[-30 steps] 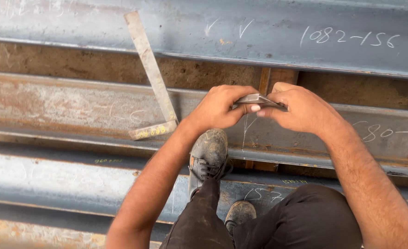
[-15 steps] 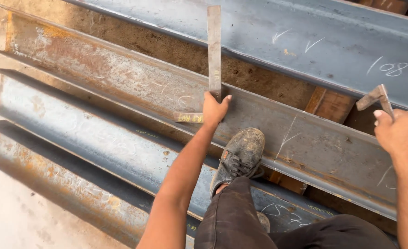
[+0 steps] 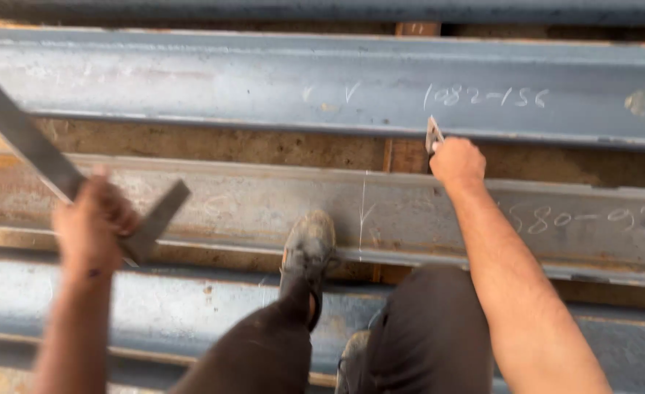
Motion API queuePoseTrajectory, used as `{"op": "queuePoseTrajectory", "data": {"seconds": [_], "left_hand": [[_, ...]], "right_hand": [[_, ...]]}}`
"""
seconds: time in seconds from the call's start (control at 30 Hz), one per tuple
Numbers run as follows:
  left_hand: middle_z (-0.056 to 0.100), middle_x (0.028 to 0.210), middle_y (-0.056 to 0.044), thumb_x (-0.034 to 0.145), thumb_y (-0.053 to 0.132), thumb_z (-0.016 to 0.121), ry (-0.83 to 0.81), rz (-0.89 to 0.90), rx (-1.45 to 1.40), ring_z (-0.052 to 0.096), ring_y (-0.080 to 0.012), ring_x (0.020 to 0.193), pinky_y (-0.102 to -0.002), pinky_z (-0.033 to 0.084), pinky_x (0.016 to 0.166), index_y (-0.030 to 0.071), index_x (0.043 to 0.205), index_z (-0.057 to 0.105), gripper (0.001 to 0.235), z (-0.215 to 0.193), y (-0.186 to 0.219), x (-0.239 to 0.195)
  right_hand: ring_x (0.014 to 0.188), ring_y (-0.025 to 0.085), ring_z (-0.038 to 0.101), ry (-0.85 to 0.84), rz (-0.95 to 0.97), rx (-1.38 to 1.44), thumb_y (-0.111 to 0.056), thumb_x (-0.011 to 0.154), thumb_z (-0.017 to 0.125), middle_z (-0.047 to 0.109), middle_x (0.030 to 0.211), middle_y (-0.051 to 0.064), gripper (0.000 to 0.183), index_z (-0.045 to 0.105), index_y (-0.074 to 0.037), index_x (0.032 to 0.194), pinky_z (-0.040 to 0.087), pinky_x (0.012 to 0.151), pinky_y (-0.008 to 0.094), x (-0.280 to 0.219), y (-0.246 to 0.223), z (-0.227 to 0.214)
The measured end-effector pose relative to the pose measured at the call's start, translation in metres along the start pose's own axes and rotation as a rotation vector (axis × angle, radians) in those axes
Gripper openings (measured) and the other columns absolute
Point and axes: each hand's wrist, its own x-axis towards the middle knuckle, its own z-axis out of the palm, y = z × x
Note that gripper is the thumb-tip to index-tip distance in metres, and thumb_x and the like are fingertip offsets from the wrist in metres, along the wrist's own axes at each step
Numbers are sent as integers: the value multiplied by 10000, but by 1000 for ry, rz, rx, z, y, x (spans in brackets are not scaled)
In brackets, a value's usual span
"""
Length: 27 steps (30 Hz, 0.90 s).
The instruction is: The person uses a metal square and a white marker to draw perpendicular lines on stacked metal beams. They position the square on each beam, draw lines along its edges, then move to the next beam and repeat the process.
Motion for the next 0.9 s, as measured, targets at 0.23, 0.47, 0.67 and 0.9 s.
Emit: {"op": "queuePoseTrajectory", "data": {"seconds": [0.23, 0.47, 0.67, 0.9], "left_hand": [[333, 579, 71, 1079, 280, 544, -97, 98, 50, 309, -59, 458, -255, 280, 441, 192, 740, 402, 378, -19, 88, -14], [340, 586, 35, 1133, 263, 530, -256, 210, 13, 323, -107, 463, -295, 276, 413, 165, 734, 410, 427, 25, 19, 80], [336, 557, 43, 1086, 309, 482, -468, 142, -370, 329, -92, 457, -296, 323, 403, 178, 743, 386, 380, 115, -34, 140], [305, 618, 23, 1109, 335, 511, -463, -115, -794, 289, -107, 514, -322, 288, 481, 127, 779, 369, 415, 199, -43, 172]], "right_hand": [[1001, 433, 680, 215, -32, 129, -282, 1069, 541, 692, 1080, 221, 350, 718, 17, 1037, 546, 820, 550, -10, -25, -17], [960, 399, 672, 183, -43, -8, -252, 1079, 533, 645, 1074, 192, 276, 661, -9, 1100, 549, 791, 539, 34, -41, -23], [868, 268, 672, 142, -299, -536, -104, 1026, 547, 594, 1051, 140, 292, 649, -10, 1284, 590, 650, 397, 90, -24, -5], [860, 296, 673, -18, -197, -535, -418, 947, 653, 580, 1046, 139, 601, 599, -13, 1388, 584, 639, 442, 80, -83, -53]]}}
